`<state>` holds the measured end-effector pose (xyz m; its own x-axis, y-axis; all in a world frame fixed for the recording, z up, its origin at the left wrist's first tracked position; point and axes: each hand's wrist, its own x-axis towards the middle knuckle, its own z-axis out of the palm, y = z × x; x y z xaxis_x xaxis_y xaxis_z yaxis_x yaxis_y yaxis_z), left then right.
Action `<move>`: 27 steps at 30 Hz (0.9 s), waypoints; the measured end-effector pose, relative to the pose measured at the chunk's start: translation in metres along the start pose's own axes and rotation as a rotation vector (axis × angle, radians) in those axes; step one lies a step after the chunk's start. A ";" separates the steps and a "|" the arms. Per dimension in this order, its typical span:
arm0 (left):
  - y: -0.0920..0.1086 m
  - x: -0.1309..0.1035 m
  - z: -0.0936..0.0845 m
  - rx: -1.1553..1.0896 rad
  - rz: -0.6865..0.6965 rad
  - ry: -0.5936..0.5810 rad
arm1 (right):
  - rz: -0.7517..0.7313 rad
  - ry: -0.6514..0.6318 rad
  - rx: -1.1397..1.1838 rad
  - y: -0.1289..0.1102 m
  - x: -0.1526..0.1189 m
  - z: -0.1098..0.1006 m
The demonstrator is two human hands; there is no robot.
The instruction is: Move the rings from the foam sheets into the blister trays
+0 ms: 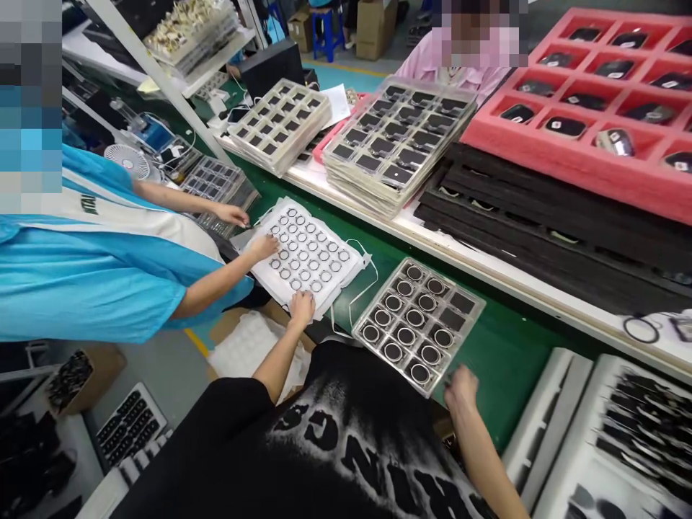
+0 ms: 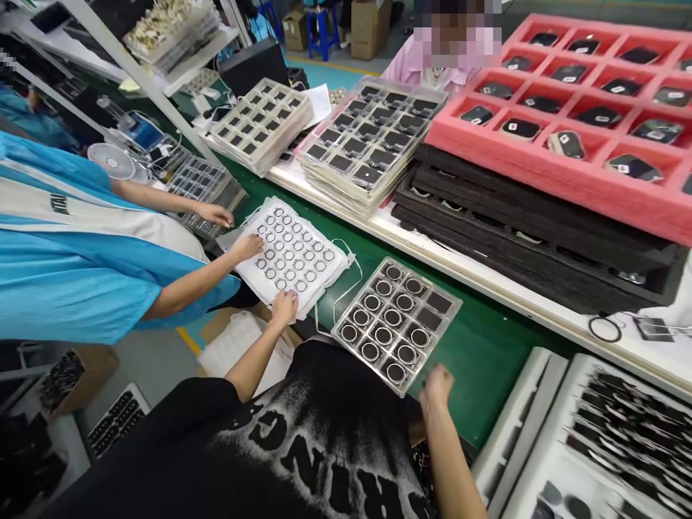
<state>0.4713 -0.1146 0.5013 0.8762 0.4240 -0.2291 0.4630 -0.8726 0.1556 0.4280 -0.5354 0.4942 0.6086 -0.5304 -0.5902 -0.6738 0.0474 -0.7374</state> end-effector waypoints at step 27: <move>-0.068 0.028 0.026 -0.824 -0.252 0.246 | -0.906 -0.838 -1.200 -0.064 -0.115 0.343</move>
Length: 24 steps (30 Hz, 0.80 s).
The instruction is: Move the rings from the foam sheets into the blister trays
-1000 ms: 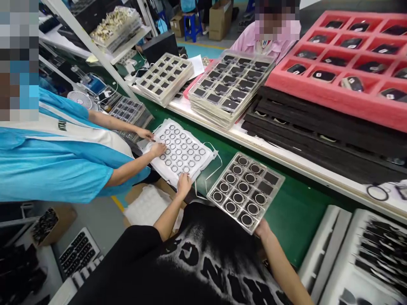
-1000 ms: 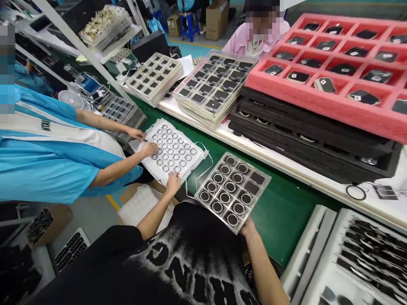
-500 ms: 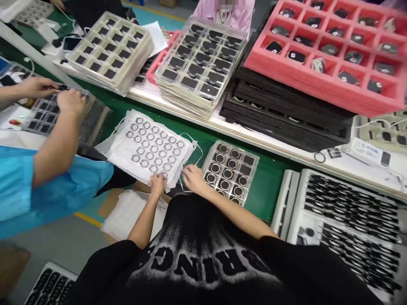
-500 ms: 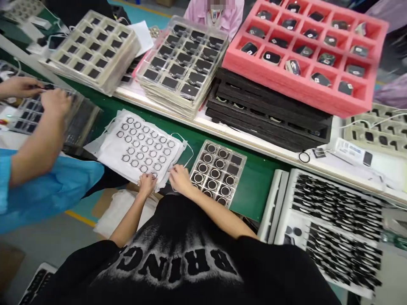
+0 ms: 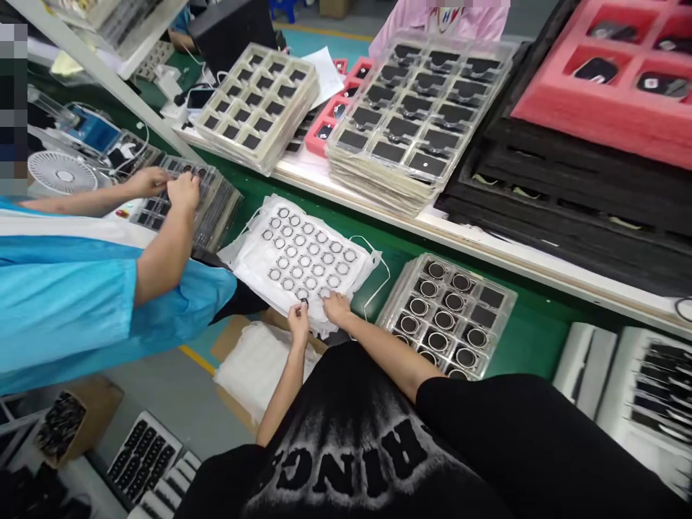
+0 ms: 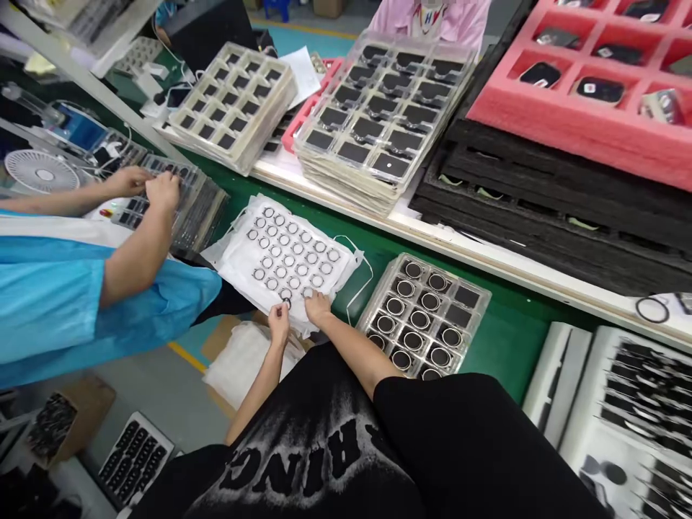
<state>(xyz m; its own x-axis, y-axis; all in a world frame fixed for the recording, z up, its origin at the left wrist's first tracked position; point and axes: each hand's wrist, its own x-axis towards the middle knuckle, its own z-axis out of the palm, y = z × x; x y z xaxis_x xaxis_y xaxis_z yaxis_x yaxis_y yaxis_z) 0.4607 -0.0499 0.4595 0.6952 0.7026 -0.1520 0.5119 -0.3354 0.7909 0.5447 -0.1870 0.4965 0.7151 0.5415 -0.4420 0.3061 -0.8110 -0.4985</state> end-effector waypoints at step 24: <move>0.262 -0.181 0.149 0.371 1.345 -0.755 | 0.304 0.920 -0.015 0.278 -0.276 -0.125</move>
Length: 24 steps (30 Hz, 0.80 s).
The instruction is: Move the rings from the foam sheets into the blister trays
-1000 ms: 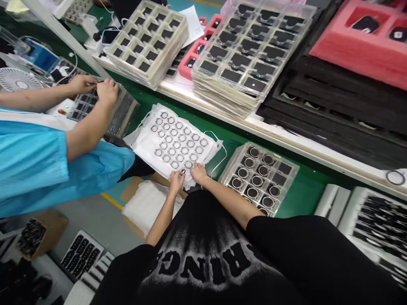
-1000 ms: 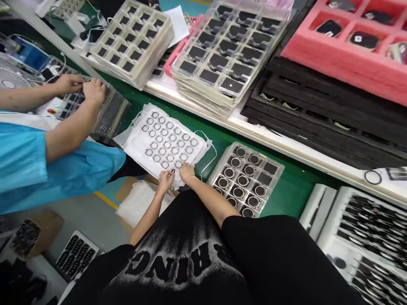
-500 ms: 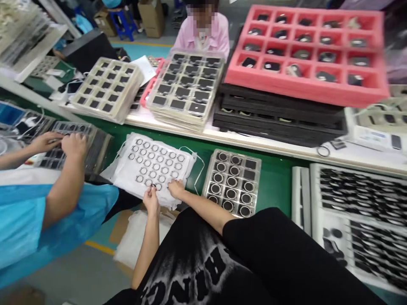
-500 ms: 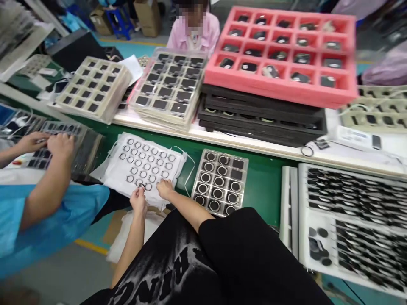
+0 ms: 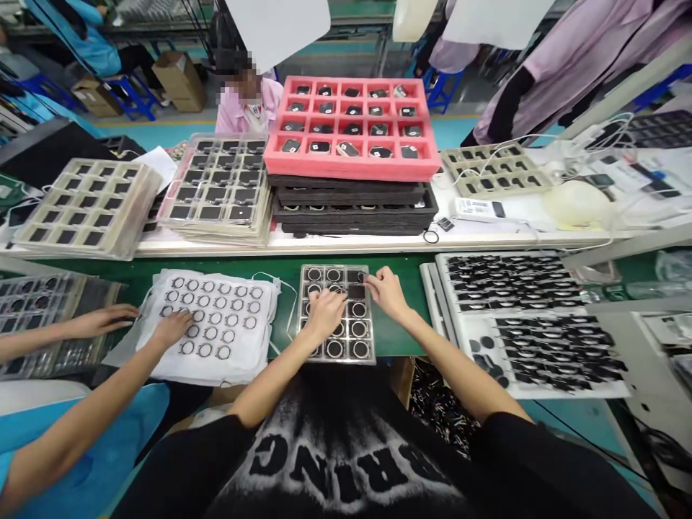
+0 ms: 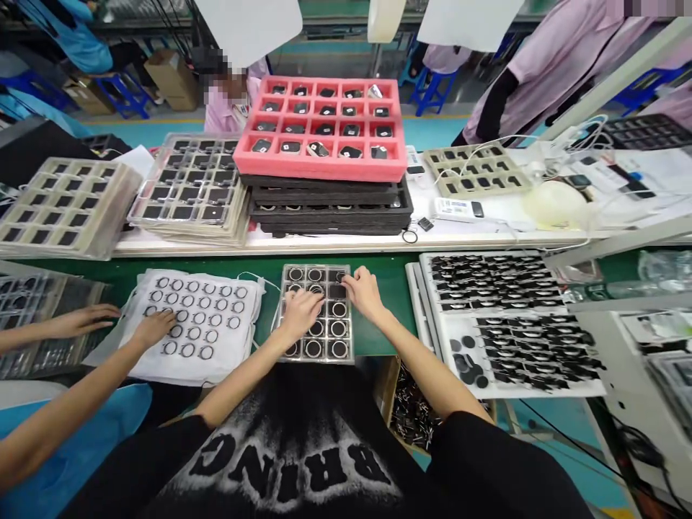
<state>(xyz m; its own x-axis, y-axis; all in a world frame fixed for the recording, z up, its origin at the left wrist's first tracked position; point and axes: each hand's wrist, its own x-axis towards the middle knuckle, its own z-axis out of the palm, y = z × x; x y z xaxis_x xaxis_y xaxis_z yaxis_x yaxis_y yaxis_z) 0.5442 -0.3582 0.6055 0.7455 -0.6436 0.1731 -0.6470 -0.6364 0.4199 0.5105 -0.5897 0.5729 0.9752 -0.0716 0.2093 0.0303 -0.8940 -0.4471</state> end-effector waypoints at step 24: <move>0.021 0.006 0.003 0.349 0.064 0.060 | -0.330 -0.227 -0.106 0.032 0.030 0.014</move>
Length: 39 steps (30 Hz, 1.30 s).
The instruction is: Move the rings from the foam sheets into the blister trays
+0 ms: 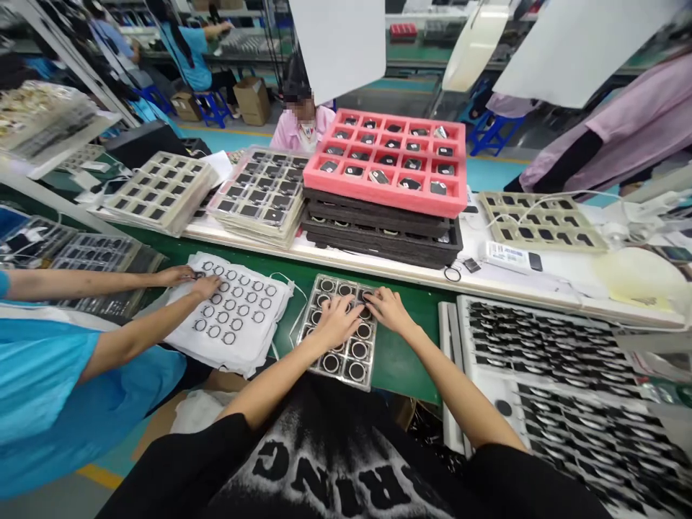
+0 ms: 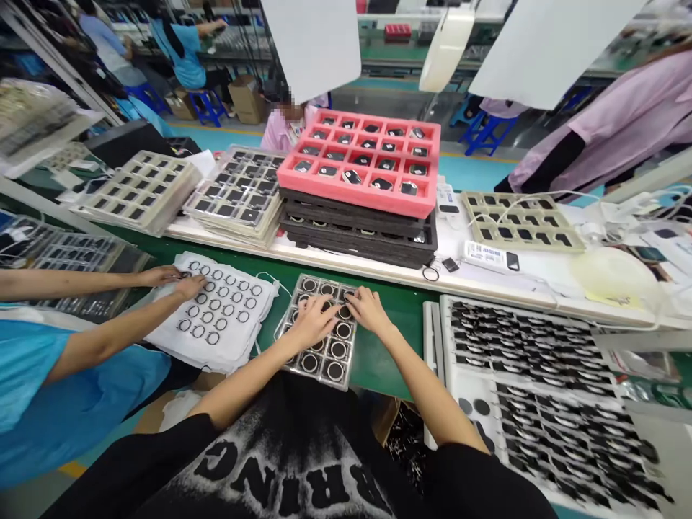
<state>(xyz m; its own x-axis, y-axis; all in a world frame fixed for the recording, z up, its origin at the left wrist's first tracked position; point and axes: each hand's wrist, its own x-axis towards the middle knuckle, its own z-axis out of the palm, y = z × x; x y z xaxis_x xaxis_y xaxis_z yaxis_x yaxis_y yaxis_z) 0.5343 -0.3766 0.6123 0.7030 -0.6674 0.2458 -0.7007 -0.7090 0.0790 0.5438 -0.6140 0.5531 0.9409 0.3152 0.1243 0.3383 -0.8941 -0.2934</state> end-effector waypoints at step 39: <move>-0.056 -0.220 -0.124 -0.121 -0.958 0.613 | 0.123 0.137 1.572 -0.226 0.009 -0.018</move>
<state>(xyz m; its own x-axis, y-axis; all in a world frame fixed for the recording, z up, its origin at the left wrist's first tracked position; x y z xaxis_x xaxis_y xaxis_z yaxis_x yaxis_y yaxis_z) 0.4041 -0.1619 0.6737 0.8002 0.3825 0.4620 0.0607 -0.8179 0.5722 0.4757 -0.4143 0.6378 0.9835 0.1612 0.0817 0.0253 0.3250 -0.9454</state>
